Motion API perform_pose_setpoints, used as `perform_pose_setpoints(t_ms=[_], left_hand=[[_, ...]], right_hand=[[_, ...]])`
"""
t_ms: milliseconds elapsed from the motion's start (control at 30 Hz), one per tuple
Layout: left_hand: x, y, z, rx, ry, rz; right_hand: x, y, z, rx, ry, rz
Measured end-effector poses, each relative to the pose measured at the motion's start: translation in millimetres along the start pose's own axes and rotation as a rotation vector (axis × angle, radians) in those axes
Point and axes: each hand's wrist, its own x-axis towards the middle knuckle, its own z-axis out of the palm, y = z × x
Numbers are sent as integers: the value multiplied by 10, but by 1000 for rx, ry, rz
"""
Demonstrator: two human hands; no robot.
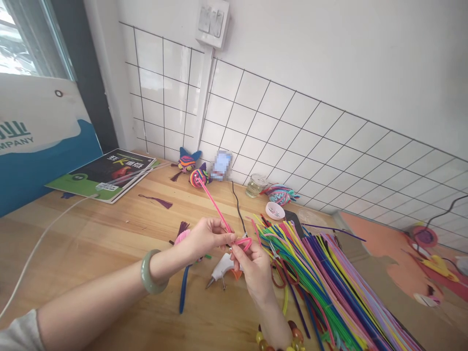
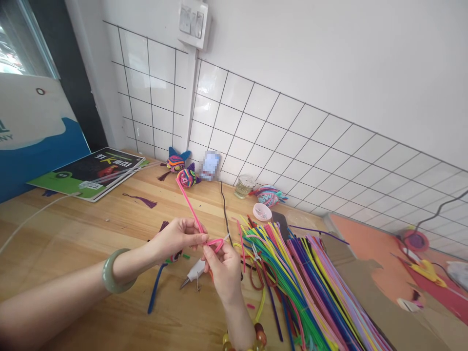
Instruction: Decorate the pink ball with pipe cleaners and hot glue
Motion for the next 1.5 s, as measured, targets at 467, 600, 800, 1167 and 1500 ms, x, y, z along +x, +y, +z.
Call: perform_pose_setpoints(t_ms=[467,600,800,1167,1500], left_hand=[[-25,16,-17,-76,-31,-26],[-20,-7,-27,-74,-29,-18],[-18,-28,-18,-90,-26,-8],[-1,74,-55,-121,71,96],[-30,442,-339,-72,316,275]], right_hand=[[2,-57,27,4,33,-29],[-2,-40,20,9,24,-31],[3,-13,20,11,22,-41],[104,-184,82,-31,-138,-60],[411,-316,-221,-318,-115,-107]])
